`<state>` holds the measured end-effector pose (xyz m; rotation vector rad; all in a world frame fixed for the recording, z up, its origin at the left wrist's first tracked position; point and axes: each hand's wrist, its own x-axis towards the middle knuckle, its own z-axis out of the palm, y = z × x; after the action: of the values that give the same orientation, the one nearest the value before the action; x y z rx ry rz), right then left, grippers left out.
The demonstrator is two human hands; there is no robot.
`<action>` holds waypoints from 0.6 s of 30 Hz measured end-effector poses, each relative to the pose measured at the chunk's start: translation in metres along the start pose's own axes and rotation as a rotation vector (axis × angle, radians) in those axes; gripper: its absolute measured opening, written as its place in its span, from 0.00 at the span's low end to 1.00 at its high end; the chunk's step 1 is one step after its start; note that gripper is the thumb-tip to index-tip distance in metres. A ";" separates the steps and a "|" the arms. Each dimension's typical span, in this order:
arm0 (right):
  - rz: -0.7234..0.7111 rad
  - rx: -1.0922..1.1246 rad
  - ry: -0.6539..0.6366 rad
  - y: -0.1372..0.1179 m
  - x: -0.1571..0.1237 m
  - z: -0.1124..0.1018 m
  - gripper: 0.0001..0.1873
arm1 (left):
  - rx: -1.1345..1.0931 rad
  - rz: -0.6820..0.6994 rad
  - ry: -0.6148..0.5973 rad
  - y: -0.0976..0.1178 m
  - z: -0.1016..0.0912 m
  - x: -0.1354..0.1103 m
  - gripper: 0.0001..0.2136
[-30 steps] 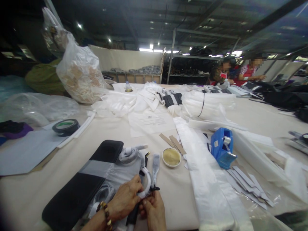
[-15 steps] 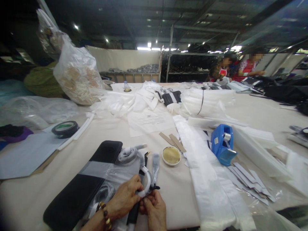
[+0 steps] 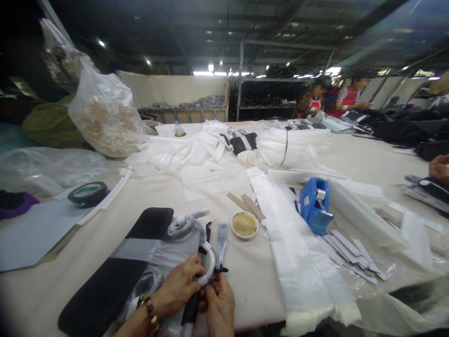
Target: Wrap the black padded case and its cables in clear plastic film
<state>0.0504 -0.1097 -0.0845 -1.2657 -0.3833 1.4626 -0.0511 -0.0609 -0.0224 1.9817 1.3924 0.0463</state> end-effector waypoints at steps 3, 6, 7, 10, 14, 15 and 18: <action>-0.012 -0.025 -0.026 0.005 0.003 -0.003 0.19 | -0.014 0.000 -0.002 0.000 -0.001 0.000 0.07; -0.036 -0.070 -0.029 0.008 0.006 -0.005 0.17 | -0.021 0.010 -0.009 -0.001 -0.002 0.000 0.08; -0.044 -0.085 -0.017 0.009 0.007 -0.005 0.17 | -0.019 0.013 -0.011 -0.001 -0.002 0.000 0.08; 0.000 -0.087 0.004 0.008 0.009 -0.006 0.19 | -0.008 0.024 -0.013 -0.002 -0.002 -0.001 0.09; 0.121 -0.044 -0.073 0.006 0.011 -0.015 0.16 | 0.010 0.020 0.006 -0.001 0.000 -0.003 0.10; 0.145 -0.034 -0.108 0.005 0.012 -0.018 0.16 | 0.014 0.018 0.010 -0.001 0.000 -0.004 0.10; 0.266 0.047 -0.236 0.005 0.019 -0.028 0.16 | 0.032 0.032 0.011 -0.002 0.003 -0.005 0.09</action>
<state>0.0751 -0.1063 -0.1082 -1.1412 -0.3425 1.8461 -0.0536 -0.0663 -0.0235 2.0330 1.3767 0.0498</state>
